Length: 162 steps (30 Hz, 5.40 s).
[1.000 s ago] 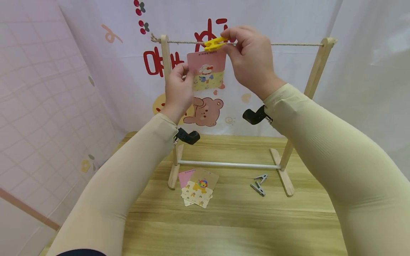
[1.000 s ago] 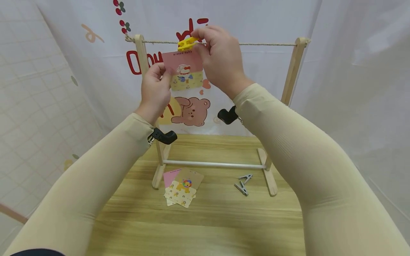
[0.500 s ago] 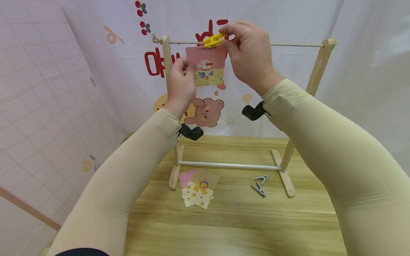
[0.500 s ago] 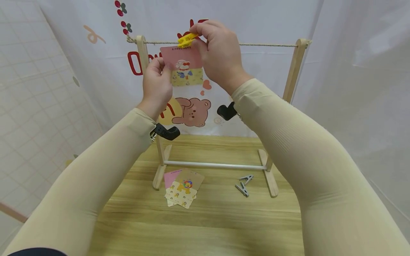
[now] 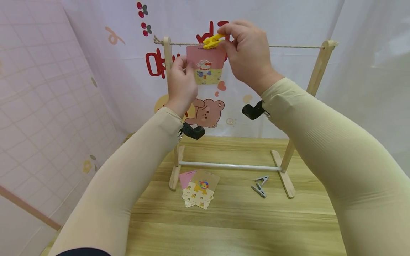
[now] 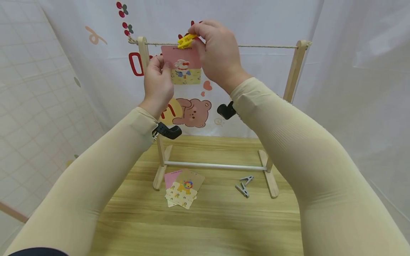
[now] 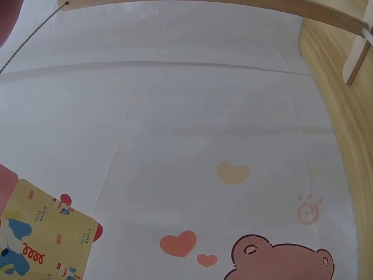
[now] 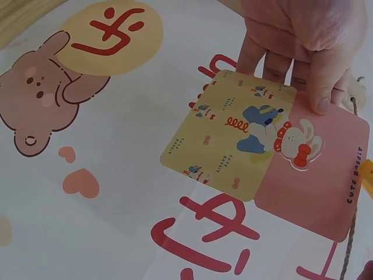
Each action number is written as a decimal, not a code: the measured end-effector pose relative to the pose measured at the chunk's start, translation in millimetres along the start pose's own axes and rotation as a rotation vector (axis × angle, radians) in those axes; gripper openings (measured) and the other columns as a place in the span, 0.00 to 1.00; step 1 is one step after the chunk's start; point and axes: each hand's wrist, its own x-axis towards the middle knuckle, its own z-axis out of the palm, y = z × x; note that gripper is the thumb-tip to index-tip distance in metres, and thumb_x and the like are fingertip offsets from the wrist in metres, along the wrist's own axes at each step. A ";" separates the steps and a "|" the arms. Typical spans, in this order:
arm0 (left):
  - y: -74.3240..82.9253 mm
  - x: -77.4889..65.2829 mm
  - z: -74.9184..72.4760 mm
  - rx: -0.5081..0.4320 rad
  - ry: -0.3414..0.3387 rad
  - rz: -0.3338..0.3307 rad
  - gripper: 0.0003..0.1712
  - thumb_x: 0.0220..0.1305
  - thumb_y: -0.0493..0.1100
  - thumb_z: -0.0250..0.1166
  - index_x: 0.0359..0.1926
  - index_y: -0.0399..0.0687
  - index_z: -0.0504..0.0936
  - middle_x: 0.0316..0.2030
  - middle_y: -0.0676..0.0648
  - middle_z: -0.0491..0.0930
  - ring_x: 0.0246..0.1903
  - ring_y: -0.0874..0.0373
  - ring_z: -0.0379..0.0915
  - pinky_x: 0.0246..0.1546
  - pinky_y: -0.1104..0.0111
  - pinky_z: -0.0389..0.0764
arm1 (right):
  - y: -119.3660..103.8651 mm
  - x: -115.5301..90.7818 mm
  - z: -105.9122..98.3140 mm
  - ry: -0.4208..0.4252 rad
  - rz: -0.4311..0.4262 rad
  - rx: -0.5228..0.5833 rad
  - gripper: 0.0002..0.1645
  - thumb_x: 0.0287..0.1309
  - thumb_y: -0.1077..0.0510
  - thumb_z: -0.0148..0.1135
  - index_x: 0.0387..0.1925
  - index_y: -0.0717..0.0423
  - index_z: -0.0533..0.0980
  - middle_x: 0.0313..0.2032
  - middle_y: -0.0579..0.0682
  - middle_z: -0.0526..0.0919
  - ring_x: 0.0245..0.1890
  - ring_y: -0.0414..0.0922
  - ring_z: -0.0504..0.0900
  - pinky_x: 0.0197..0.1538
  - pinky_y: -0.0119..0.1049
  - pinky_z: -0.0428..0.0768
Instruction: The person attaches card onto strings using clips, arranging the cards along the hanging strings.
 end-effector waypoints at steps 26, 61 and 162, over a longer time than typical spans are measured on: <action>-2.5 1.5 3.4 0.045 0.018 -0.029 0.13 0.83 0.51 0.53 0.59 0.57 0.76 0.62 0.56 0.77 0.63 0.63 0.73 0.66 0.66 0.76 | -4.2 13.7 -1.1 -0.071 -0.003 -0.099 0.18 0.78 0.55 0.57 0.62 0.52 0.83 0.62 0.47 0.83 0.63 0.42 0.79 0.63 0.32 0.80; -17.6 -9.7 6.9 0.091 0.015 0.005 0.15 0.83 0.53 0.50 0.60 0.56 0.74 0.59 0.54 0.80 0.60 0.62 0.76 0.65 0.65 0.79 | -1.1 16.3 3.6 -0.240 -0.037 -0.124 0.16 0.78 0.57 0.58 0.59 0.55 0.84 0.61 0.50 0.85 0.62 0.49 0.81 0.68 0.38 0.79; -88.6 -96.4 -48.9 0.251 -0.394 0.132 0.27 0.82 0.45 0.56 0.74 0.42 0.64 0.73 0.42 0.66 0.77 0.47 0.60 0.77 0.50 0.65 | 126.9 -179.8 13.5 -0.280 -0.310 -0.019 0.15 0.59 0.70 0.73 0.49 0.63 0.86 0.45 0.58 0.91 0.46 0.59 0.87 0.51 0.55 0.80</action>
